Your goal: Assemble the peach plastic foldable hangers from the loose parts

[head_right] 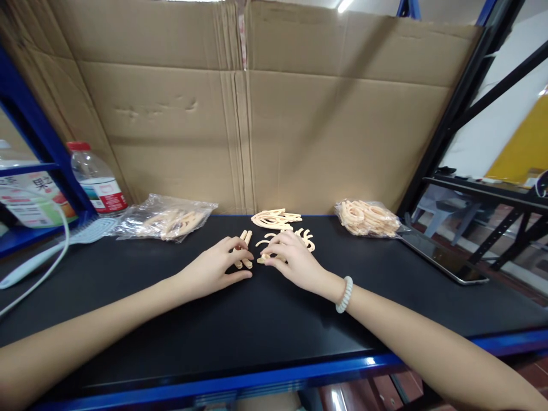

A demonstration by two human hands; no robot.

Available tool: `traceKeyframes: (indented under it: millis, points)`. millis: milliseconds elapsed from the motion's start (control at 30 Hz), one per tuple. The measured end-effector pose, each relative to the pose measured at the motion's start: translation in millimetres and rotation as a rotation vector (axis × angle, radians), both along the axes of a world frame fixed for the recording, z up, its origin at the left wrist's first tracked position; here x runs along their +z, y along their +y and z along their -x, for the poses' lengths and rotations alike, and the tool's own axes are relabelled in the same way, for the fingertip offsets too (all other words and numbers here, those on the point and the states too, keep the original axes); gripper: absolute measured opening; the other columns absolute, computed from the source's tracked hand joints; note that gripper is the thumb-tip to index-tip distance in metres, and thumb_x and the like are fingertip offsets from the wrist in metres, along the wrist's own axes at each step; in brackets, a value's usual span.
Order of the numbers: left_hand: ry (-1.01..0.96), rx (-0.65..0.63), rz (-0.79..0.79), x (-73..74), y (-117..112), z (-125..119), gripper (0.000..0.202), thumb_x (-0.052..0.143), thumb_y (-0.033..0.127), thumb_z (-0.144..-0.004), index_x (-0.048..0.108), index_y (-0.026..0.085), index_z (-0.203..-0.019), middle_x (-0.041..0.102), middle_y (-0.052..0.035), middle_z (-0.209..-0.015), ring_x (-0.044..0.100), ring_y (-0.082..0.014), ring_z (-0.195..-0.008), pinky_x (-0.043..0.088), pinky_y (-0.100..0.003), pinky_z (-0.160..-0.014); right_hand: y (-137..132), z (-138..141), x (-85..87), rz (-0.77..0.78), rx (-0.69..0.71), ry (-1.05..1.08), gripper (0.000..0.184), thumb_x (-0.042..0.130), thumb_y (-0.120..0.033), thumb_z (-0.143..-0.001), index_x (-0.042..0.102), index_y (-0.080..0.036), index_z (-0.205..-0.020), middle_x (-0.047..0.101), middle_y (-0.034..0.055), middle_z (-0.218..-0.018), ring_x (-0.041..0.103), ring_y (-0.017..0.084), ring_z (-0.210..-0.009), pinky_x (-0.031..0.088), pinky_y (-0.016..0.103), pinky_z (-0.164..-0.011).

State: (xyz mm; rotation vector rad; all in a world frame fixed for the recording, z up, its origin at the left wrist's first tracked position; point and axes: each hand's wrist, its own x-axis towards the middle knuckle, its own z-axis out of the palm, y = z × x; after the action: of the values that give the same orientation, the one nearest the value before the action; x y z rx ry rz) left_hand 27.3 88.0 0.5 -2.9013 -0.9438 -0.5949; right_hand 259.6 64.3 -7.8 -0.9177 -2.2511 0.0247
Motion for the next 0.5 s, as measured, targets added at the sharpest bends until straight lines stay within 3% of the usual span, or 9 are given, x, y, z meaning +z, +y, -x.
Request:
traceKeyframes:
  millis: [267,400,500]
  points:
    - [-0.069,-0.003,-0.048,-8.5,3.0,-4.6,0.011,0.062,0.023,-0.087,0.069,0.017,-0.091,0.065,-0.0064,-0.093,0.059,-0.0215,-0.088,0.051,-0.034,-0.081,15.6,13.3,-5.3,-0.03,-0.02,-0.263,0.017,0.055,-0.024,-0.093,0.069,-0.017,-0.1,0.062,0.0068,-0.094,0.051,0.021,-0.093,0.044,0.039,-0.086]
    - [-0.063,-0.014,-0.058,-9.9,5.6,-4.6,0.012,0.063,0.025,-0.087,0.071,0.016,-0.09,0.066,-0.0068,-0.092,0.06,-0.0218,-0.089,0.051,-0.034,-0.081,26.9,18.2,-6.5,-0.02,-0.023,-0.3,0.018,0.055,-0.021,-0.093,0.068,-0.015,-0.103,0.063,0.0079,-0.097,0.053,0.022,-0.096,0.044,0.04,-0.088]
    - [-0.057,-0.006,-0.072,-11.0,9.2,-4.2,0.014,0.062,0.027,-0.088,0.072,0.017,-0.091,0.066,-0.0063,-0.092,0.06,-0.0215,-0.089,0.051,-0.033,-0.08,27.9,13.9,2.7,-0.013,-0.003,-0.258,0.019,0.056,-0.024,-0.092,0.066,-0.015,-0.106,0.063,0.0095,-0.106,0.053,0.023,-0.105,0.044,0.041,-0.094]
